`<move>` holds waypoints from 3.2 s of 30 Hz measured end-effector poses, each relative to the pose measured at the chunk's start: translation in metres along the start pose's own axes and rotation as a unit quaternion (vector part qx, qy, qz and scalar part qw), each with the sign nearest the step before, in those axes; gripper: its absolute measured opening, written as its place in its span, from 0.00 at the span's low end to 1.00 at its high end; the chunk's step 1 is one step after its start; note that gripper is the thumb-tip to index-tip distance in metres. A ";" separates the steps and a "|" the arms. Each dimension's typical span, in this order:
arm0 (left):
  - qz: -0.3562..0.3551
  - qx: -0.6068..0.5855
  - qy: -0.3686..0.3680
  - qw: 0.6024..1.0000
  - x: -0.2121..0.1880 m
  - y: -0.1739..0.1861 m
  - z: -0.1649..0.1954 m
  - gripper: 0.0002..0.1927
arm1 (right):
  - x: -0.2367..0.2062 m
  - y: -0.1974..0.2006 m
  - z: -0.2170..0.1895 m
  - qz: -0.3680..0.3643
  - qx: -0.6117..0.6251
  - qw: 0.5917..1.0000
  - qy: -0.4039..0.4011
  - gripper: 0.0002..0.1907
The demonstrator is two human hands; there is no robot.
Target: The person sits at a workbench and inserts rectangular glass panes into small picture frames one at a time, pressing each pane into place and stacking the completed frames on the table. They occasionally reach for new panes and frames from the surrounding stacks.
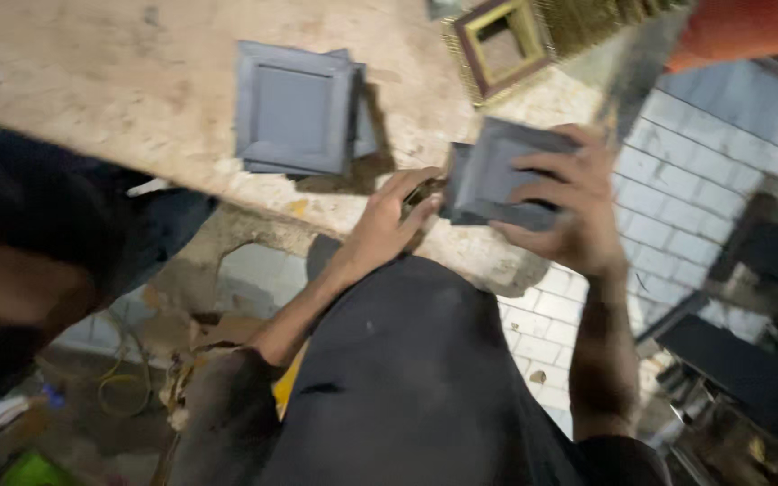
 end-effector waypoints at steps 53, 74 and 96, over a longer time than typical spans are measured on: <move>-0.123 0.303 -0.080 0.942 0.004 -0.059 -0.042 0.46 | -0.056 -0.087 0.047 -0.005 -0.099 0.988 -0.115 0.12; -0.082 0.196 -0.131 0.968 -0.024 -0.015 -0.013 0.19 | 0.089 -0.032 -0.070 0.047 0.028 0.991 0.124 0.27; 0.092 0.145 -0.222 0.960 -0.032 0.028 0.013 0.08 | -0.011 -0.019 0.033 0.033 -0.062 0.985 -0.157 0.29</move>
Point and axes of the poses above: each hand's wrist, its own x-axis towards the middle knuckle, its own y-axis out of the back of the hand, z = x × y, the point moved 10 cm from there along x, towards the middle knuckle, and after that the axes turned 2 degrees about -x, right-handed, at the moved point
